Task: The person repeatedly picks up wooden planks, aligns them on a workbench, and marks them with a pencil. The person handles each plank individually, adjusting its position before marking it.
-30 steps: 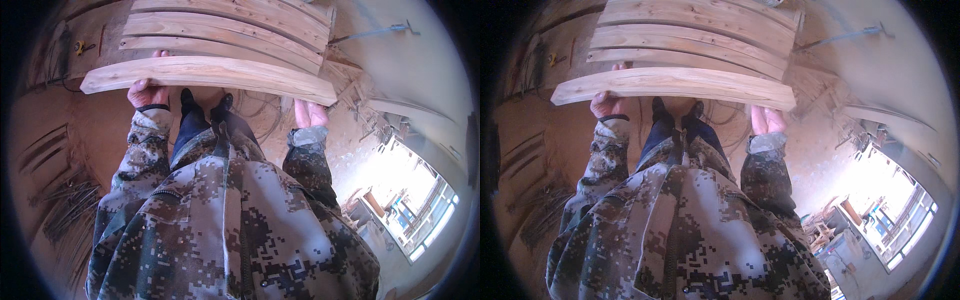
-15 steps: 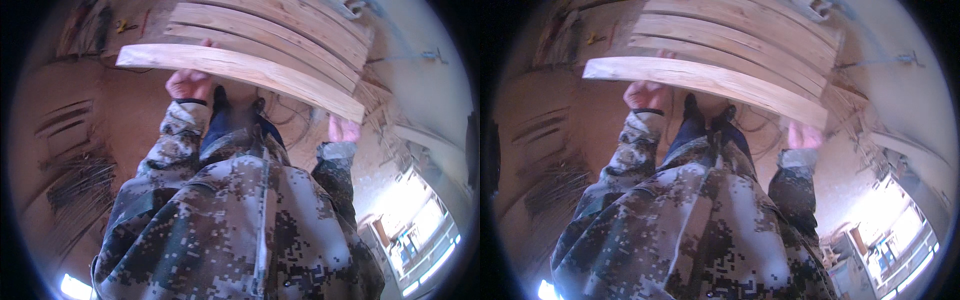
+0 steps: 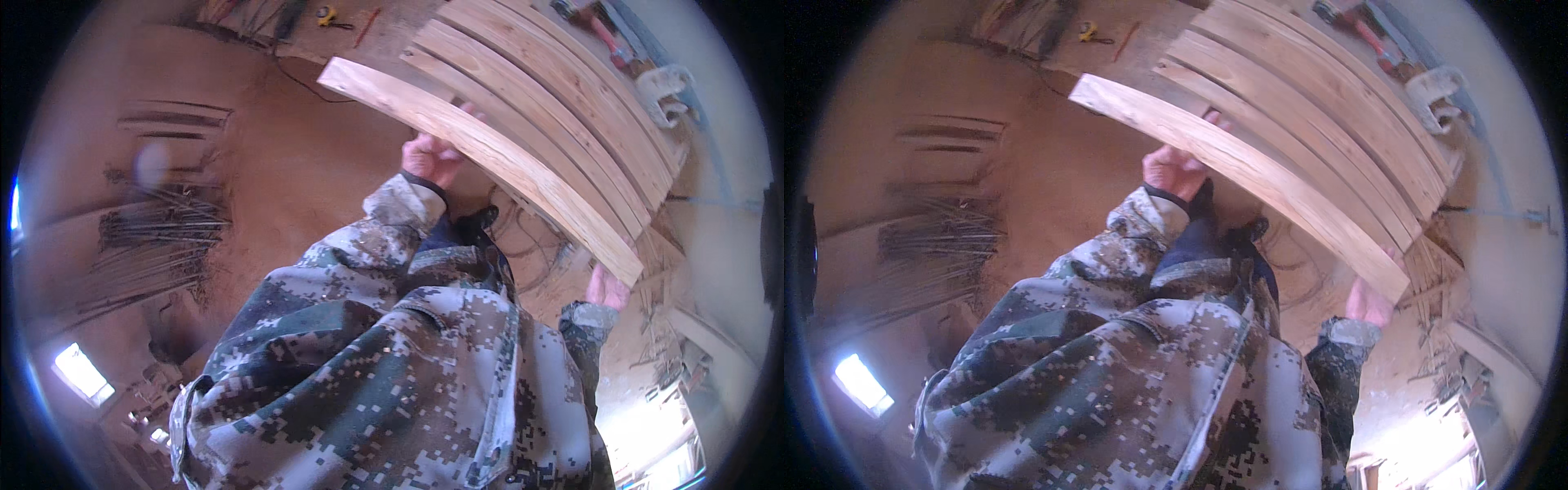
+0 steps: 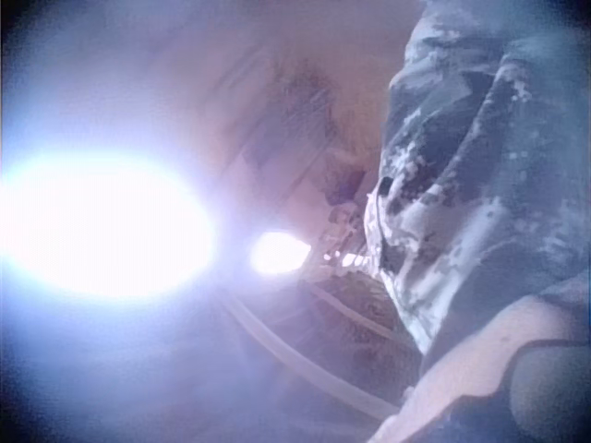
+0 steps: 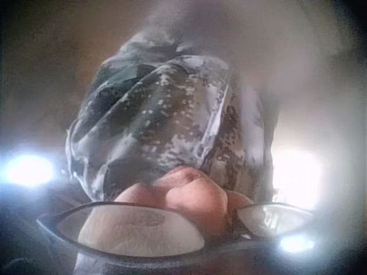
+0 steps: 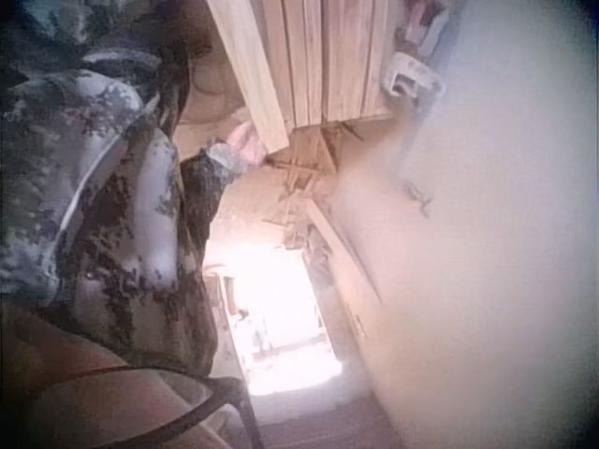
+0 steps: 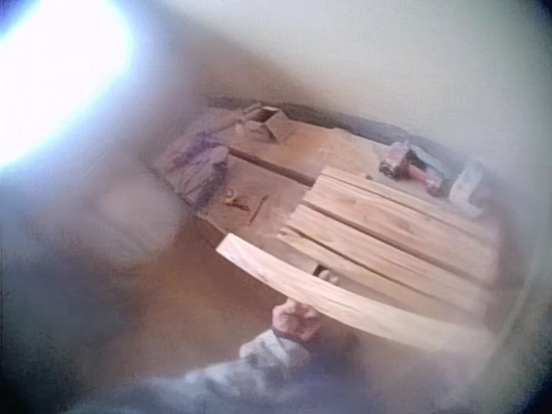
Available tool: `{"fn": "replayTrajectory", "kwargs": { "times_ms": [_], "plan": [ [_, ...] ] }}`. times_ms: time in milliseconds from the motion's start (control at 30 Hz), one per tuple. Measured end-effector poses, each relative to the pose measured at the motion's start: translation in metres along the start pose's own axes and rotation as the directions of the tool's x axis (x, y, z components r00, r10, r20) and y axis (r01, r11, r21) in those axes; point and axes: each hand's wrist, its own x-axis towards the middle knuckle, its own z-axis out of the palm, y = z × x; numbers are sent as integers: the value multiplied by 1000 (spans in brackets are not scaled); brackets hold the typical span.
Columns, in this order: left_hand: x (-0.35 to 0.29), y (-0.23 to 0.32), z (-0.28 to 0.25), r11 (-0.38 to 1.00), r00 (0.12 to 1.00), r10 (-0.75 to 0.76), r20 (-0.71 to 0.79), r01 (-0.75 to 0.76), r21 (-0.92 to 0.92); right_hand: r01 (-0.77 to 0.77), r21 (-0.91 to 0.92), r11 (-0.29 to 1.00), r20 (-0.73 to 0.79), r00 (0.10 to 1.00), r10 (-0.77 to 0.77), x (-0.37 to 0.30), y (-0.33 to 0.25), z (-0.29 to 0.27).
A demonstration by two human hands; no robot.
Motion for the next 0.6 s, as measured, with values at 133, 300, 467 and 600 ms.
{"fn": "replayTrajectory", "kwargs": {
  "times_ms": [133, 300, 467, 600],
  "plan": [
    [-1, -3, -2, 995, 995, 71, -67, -65, 80, -62, -25, 998, -99, 993, 60, -7, -7, -28],
    [3, -9, -23, 941, 932, -1, -361, 124, 316, -201, -63, 977, -445, 883, 153, -24, -2, -21],
    [17, -27, -65, 864, 824, 101, -558, 206, 459, -438, -197, 877, -795, 595, 118, -31, 12, -6],
    [43, -44, -89, 753, 750, 258, -609, 238, 613, -660, -202, 723, -763, 569, 306, -15, -1, -12]
  ]
}}
